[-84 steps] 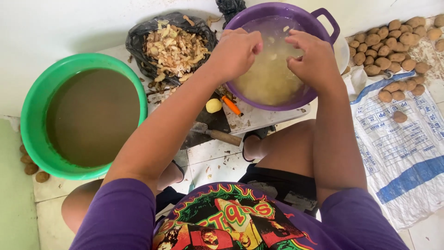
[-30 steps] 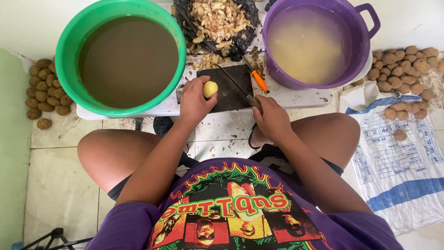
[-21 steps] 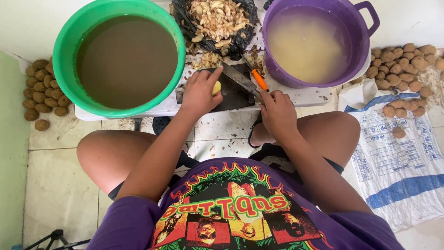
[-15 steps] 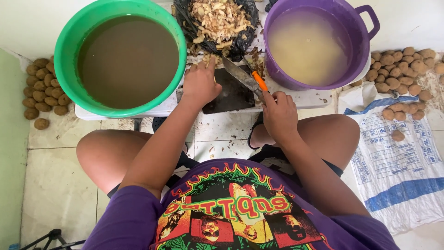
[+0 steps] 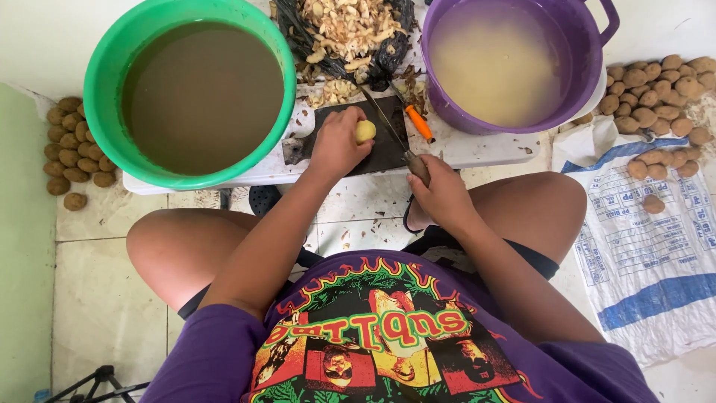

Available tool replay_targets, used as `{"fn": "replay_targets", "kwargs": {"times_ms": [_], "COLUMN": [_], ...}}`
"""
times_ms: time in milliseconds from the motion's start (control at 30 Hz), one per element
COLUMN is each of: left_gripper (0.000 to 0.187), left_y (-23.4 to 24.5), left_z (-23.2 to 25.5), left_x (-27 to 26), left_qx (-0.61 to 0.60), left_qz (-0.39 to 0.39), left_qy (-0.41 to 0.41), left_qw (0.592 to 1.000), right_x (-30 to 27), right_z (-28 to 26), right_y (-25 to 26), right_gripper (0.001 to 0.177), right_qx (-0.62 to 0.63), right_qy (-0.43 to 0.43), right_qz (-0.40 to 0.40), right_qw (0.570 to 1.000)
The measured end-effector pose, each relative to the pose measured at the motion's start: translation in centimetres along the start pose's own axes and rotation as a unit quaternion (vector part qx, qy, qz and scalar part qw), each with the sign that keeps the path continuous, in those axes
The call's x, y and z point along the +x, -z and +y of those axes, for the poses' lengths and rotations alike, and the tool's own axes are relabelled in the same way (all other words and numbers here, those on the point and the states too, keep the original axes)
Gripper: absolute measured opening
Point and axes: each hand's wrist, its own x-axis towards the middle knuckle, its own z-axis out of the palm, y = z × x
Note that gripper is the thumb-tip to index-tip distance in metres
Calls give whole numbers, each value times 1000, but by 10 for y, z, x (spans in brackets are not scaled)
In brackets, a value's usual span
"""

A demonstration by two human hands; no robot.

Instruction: Slicing peeled potatoes into thin pieces on a cutting board and then washing them in a bowl of water.

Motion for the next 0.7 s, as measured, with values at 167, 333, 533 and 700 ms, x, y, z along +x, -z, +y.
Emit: {"fn": "replay_targets", "kwargs": {"times_ms": [167, 333, 533, 700], "left_gripper": [51, 53, 27, 23], "left_y": [-10, -14, -24, -23], "left_z": [-2, -9, -32, -33], "left_x": [2, -6, -13, -11], "left_qx": [-23, -29, -28, -44], "left_qz": [7, 31, 113, 140], "left_qy": [2, -9, -113, -138], "left_qw": [1000, 999, 987, 979], "right_x": [-16, -24, -31, -28], "right_z": [4, -14, -32, -32], "right_y": [-7, -2, -5, -10], "right_gripper": [50, 51, 49, 52], "right_qx": [-4, -48, -56, -82], "right_qy": [-44, -58, -25, -29], "right_qz": [-30, -60, -83, -88], "right_qw": [999, 995, 995, 992]}}
